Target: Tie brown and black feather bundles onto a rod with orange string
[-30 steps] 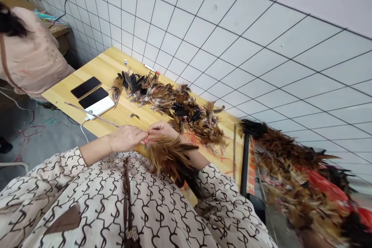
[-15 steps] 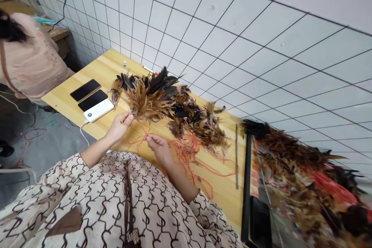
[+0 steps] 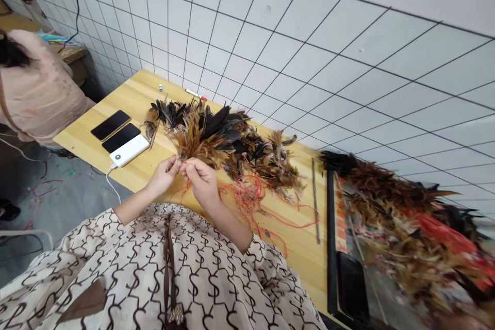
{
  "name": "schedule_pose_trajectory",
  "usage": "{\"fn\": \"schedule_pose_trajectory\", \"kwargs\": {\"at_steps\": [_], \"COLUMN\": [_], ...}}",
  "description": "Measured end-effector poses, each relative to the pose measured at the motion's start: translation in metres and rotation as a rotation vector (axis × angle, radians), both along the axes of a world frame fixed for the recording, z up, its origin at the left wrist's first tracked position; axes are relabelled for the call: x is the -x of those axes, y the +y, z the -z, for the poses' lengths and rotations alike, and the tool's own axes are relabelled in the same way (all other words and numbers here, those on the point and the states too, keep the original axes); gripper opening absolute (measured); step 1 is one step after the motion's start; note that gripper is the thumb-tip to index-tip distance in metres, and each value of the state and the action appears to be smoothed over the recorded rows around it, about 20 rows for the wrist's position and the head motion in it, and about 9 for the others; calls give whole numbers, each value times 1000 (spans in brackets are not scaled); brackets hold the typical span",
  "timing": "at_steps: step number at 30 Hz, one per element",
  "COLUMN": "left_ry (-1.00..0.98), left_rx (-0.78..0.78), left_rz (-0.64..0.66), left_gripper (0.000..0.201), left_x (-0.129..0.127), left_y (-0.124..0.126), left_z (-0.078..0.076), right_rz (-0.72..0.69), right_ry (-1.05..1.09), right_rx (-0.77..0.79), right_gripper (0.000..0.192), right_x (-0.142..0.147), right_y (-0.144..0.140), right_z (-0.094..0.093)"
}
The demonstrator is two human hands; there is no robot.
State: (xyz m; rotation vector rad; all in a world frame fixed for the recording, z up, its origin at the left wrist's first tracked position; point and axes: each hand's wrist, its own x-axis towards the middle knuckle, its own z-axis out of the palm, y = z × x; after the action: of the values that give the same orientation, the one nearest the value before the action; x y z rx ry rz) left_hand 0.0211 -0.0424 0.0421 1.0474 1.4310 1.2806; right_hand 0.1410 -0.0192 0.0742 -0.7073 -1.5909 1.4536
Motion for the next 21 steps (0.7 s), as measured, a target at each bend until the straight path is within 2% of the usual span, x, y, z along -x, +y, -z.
{"fn": "schedule_pose_trajectory", "kwargs": {"at_steps": [6,11,16,21], "left_ry": [193,229,267,525], "left_rx": [-34,-52,-49,-35], "left_rz": [14,57,152,125], "left_gripper": [31,24,23,17], "left_x": [-3,-3,-4,-11], "left_y": [-10,-9,-5,-1], "left_z": [2,1,-3,11], "right_rz": [62,52,44,50], "right_ry": [5,15,-31,-65], "right_rx": [25,60,27,5], "right_gripper": [39,43,44,41], "right_x": [-1,-3,-7,-7], "right_y": [2,4,6,6], "right_z": [-4,-8,-12,-8]}}
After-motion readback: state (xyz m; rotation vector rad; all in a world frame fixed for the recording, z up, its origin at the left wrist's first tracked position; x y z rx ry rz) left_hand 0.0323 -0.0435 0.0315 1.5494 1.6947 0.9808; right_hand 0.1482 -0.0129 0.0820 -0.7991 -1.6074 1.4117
